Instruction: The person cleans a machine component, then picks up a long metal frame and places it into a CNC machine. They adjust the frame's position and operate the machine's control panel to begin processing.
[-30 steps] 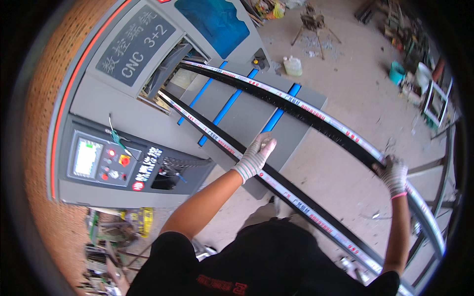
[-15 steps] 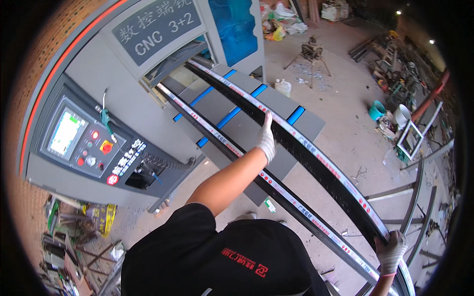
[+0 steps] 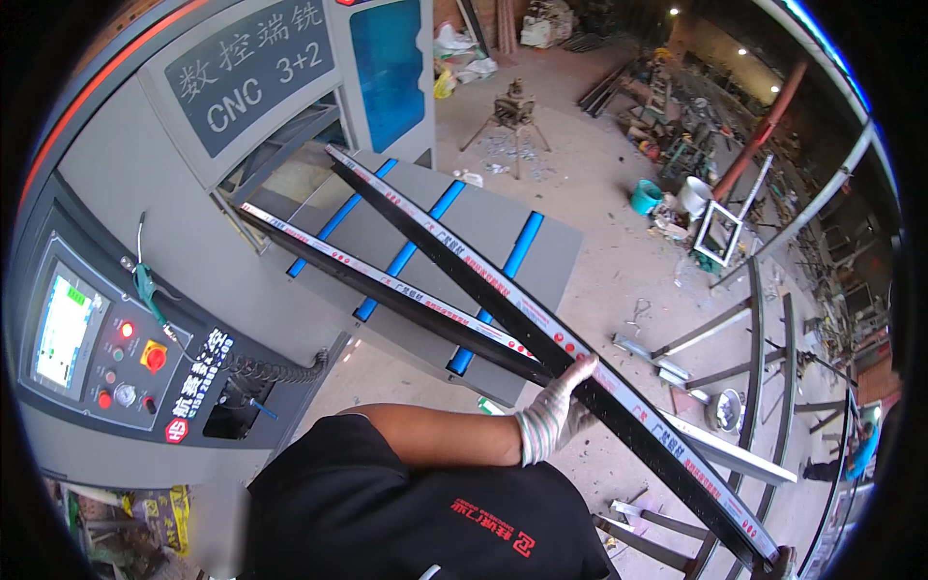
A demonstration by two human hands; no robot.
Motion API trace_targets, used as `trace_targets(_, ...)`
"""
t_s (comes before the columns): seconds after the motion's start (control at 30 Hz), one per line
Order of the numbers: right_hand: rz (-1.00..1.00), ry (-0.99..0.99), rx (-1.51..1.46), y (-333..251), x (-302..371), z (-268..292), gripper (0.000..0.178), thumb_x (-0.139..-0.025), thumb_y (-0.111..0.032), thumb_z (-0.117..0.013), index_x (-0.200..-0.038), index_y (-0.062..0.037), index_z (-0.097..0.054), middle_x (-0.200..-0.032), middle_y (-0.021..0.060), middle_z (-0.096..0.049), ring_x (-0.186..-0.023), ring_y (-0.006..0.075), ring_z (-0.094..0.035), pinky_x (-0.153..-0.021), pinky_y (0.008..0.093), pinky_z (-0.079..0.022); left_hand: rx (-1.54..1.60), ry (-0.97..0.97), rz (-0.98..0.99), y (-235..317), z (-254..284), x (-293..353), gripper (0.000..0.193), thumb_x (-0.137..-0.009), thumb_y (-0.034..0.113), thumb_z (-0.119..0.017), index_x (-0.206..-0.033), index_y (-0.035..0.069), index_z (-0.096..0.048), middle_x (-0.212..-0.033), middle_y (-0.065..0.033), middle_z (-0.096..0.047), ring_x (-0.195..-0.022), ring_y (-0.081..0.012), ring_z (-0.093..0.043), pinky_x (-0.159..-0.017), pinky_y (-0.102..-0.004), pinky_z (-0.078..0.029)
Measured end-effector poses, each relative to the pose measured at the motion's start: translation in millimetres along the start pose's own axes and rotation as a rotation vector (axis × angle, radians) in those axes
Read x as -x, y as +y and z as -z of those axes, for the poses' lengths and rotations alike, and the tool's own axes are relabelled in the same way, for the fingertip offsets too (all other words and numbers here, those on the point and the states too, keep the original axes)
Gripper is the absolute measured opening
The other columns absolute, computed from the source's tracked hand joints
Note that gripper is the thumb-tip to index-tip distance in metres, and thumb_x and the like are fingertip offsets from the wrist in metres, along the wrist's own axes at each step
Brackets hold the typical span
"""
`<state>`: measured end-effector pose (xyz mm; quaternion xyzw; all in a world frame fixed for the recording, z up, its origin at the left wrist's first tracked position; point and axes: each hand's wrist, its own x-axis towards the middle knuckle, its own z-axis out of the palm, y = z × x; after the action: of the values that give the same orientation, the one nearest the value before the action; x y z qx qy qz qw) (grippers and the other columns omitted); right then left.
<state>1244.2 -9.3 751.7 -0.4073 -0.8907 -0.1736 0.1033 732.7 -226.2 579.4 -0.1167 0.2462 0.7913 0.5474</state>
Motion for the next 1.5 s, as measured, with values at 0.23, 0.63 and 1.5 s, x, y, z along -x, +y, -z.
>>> trace_targets(0.23, -0.219, 0.037, 0.000, 39.2, 133.4, 49.8, 0.032, -0.079, -0.029, -0.082, -0.101, -0.0102, -0.069, -0.089, 0.0148, -0.068, -0.082, 0.0371, -0.066, -0.074, 0.0458, -0.054, -0.133, -0.159, 0.207, -57.3, -5.4, 40.0, 0.069, -0.082, 0.061, -0.080, -0.130, 0.019, -0.054, -0.117, -0.0007, -0.062, -0.110, -0.0166, -0.063, -0.096, -0.0359, -0.054)
trace_targets(0.63, -0.428, 0.157, 0.003, 62.8, 389.0, 34.4, 0.033, -0.068, -0.020, -0.080, -0.088, -0.0056, -0.058, -0.084, 0.0194, -0.057, -0.081, 0.0440, -0.055, -0.070, 0.0492, -0.044, -0.326, -0.394, -0.050, -217.6, -54.8, 70.6, 0.069, -0.095, 0.061, -0.063, -0.137, 0.008, -0.055, -0.132, -0.0099, -0.061, -0.122, -0.0249, -0.057, -0.109, -0.0424, -0.046)
trace_targets(1.5, -1.192, 0.481, -1.014, -49.4, 483.3, -93.2, 0.073, -0.084, -0.069, -0.070, -0.096, 0.0026, -0.076, -0.079, 0.0141, -0.074, -0.071, 0.0191, -0.067, -0.073, 0.0366, -0.054, -0.923, -1.257, 0.078, -404.6, -270.2, 191.0, 0.044, -0.106, 0.037, -0.054, -0.139, 0.008, -0.058, -0.135, -0.0083, -0.061, -0.128, -0.0232, -0.056, -0.117, -0.0390, -0.037)
